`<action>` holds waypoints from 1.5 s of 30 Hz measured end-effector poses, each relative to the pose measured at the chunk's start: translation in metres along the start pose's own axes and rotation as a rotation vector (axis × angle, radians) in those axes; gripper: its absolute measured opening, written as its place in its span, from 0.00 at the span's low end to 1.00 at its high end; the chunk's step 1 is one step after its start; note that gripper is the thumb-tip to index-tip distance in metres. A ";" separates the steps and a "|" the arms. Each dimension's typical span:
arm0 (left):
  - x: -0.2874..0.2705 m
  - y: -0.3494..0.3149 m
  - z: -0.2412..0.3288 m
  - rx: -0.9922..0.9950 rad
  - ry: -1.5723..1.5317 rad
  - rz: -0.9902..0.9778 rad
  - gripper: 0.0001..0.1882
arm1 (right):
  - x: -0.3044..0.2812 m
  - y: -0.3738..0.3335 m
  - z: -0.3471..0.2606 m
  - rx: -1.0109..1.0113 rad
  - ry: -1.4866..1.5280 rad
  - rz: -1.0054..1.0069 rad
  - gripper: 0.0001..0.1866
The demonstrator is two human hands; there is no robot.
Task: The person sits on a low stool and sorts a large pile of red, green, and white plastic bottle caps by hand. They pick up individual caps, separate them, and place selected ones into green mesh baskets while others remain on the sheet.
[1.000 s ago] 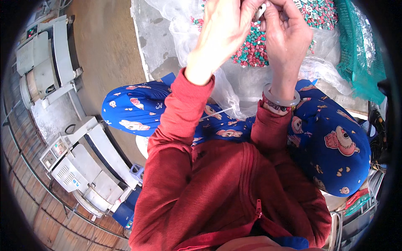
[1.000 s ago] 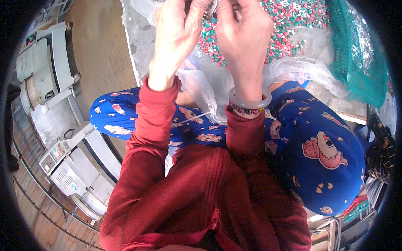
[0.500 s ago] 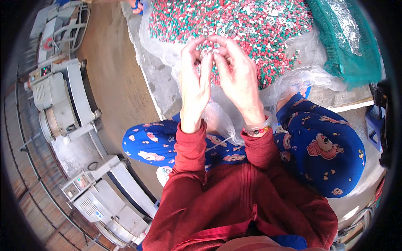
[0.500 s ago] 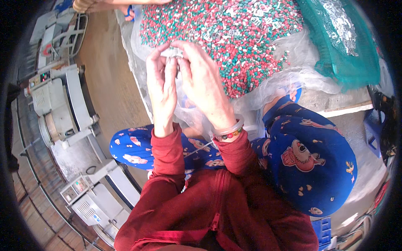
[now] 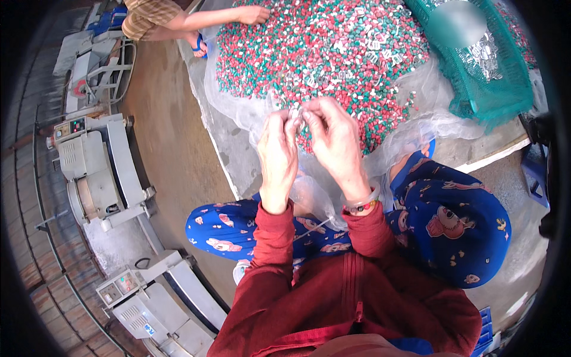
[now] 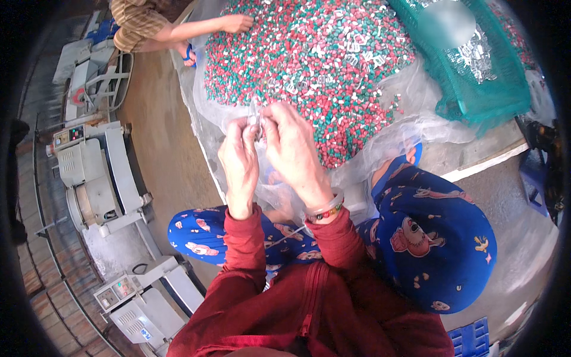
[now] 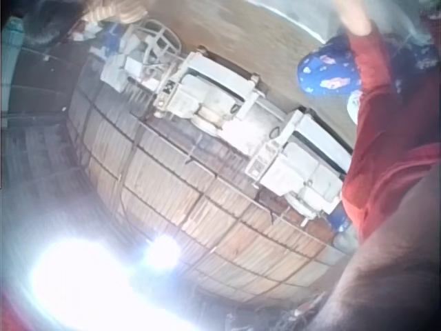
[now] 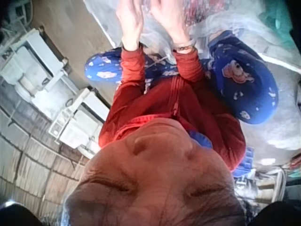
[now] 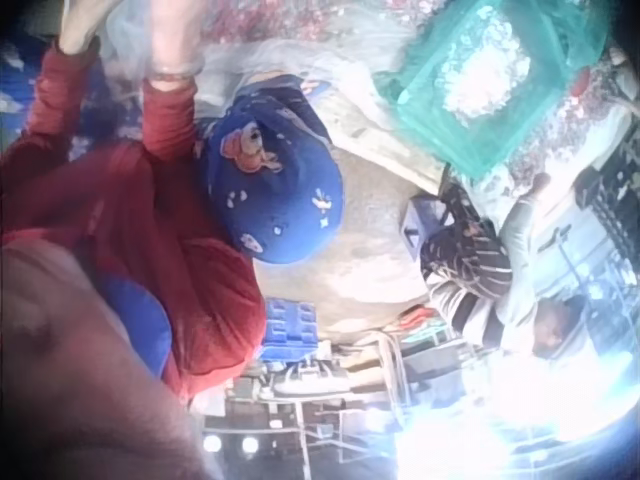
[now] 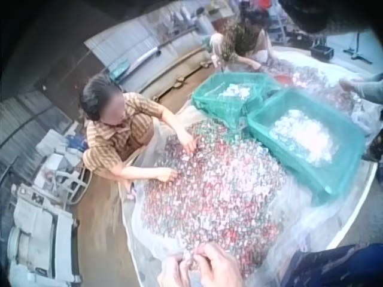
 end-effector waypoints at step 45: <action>0.007 -0.002 -0.023 -0.013 -0.232 -0.006 0.16 | 0.003 0.002 0.032 0.452 0.881 -0.183 0.16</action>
Point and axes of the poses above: each hand's wrist, its own y-axis towards the middle knuckle, its own x-axis out of the palm, z = x × y, the point moved 2 cm from there along y, towards the middle knuckle, and after that the axes turned 2 degrees about x, right-handed, at the moved point
